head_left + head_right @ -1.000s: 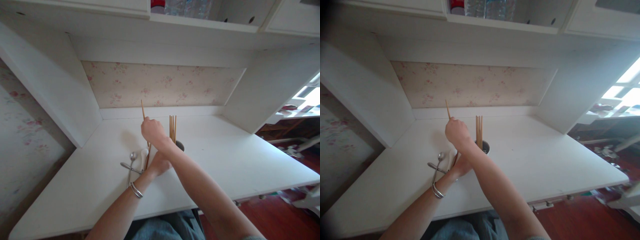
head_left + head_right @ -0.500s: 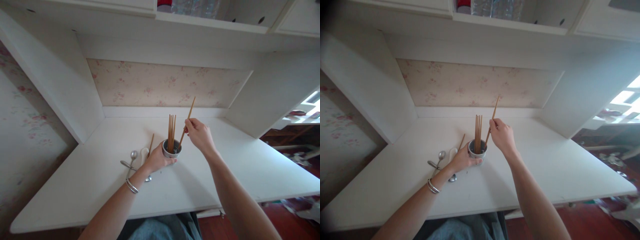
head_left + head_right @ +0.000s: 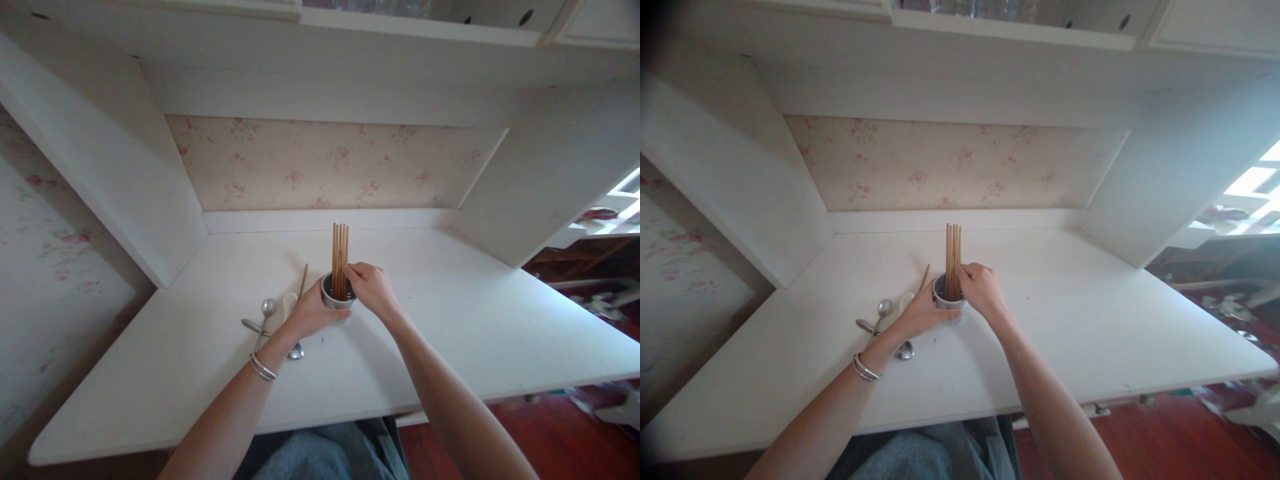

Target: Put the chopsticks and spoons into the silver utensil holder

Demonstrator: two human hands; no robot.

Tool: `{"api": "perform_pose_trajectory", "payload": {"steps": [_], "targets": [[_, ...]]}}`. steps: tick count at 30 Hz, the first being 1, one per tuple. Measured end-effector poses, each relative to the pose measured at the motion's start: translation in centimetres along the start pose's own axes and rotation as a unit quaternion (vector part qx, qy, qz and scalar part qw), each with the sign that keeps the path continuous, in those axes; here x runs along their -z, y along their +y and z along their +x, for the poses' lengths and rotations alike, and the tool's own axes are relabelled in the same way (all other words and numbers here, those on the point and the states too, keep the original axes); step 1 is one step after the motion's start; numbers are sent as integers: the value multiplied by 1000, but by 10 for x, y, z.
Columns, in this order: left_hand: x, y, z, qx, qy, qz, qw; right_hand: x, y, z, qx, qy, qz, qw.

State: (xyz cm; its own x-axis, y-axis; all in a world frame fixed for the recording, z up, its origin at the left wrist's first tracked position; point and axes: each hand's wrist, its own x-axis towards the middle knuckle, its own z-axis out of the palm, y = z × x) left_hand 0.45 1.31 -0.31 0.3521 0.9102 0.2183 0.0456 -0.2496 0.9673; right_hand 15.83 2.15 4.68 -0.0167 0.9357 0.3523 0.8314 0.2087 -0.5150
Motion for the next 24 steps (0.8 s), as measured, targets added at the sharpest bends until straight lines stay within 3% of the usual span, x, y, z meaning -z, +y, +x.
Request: {"api": "perform_pose_trajectory", "payload": {"steps": [5, 13, 21, 24], "targets": [[1, -1, 1, 0, -6, -5, 1000, -1, 5, -1, 22, -11, 56, 998], [3, 9, 2, -14, -34, -36, 999, -3, 12, 1, -9, -63, 150, 987], [4, 11, 2, -7, -57, -59, 997, -6, 23, -14, -14, -62, 301, 952], [16, 16, 1, -14, -79, -32, 996, -13, 31, -16, -37, -37, 336, 940]]}}
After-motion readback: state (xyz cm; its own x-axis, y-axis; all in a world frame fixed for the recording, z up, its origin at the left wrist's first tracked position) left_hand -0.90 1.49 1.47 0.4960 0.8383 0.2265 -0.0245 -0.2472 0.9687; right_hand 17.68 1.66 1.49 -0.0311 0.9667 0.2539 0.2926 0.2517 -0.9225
